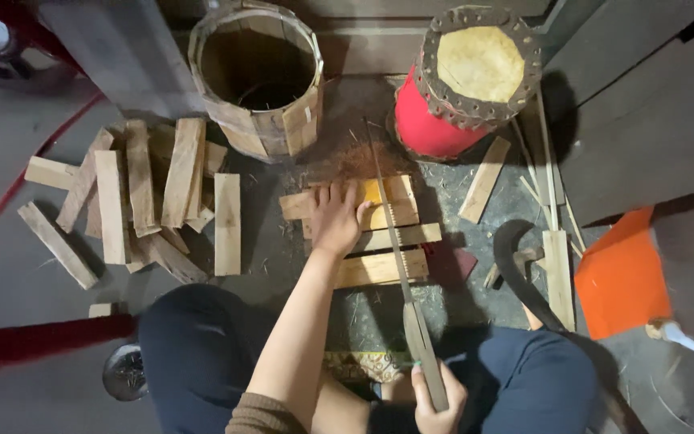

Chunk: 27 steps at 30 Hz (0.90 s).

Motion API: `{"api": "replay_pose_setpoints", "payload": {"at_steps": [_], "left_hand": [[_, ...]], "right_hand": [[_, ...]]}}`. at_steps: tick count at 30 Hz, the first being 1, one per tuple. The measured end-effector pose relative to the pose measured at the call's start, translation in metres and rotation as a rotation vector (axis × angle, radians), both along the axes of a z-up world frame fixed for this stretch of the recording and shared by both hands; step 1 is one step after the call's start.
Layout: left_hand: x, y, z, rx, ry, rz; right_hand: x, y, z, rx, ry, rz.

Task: Sawing through a stack of small wooden planks using a hand saw

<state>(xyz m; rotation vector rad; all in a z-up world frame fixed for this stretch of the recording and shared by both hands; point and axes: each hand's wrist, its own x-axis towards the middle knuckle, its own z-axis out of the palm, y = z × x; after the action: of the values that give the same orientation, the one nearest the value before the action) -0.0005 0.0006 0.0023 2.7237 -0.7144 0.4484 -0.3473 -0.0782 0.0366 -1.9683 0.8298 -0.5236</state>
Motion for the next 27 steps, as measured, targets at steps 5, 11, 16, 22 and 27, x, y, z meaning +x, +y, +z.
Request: {"api": "replay_pose_setpoints", "payload": {"at_steps": [5,11,16,22,27], "left_hand": [[-0.001,0.000,0.001,0.011,-0.008,0.001],[0.002,0.001,0.004,-0.020,0.050,-0.023],[-0.004,0.004,0.001,-0.097,0.065,-0.038],[0.002,0.000,0.000,-0.020,-0.009,-0.022],[0.001,0.000,-0.005,-0.052,0.029,-0.036]], "right_hand": [[0.015,-0.006,0.004,0.003,-0.114,0.115],[0.010,-0.002,0.000,0.008,-0.107,0.076],[0.022,0.001,0.014,0.023,-0.154,0.104],[0.020,-0.003,-0.006,0.021,-0.101,0.058],[0.012,-0.003,-0.031,-0.028,-0.078,0.131]]}}
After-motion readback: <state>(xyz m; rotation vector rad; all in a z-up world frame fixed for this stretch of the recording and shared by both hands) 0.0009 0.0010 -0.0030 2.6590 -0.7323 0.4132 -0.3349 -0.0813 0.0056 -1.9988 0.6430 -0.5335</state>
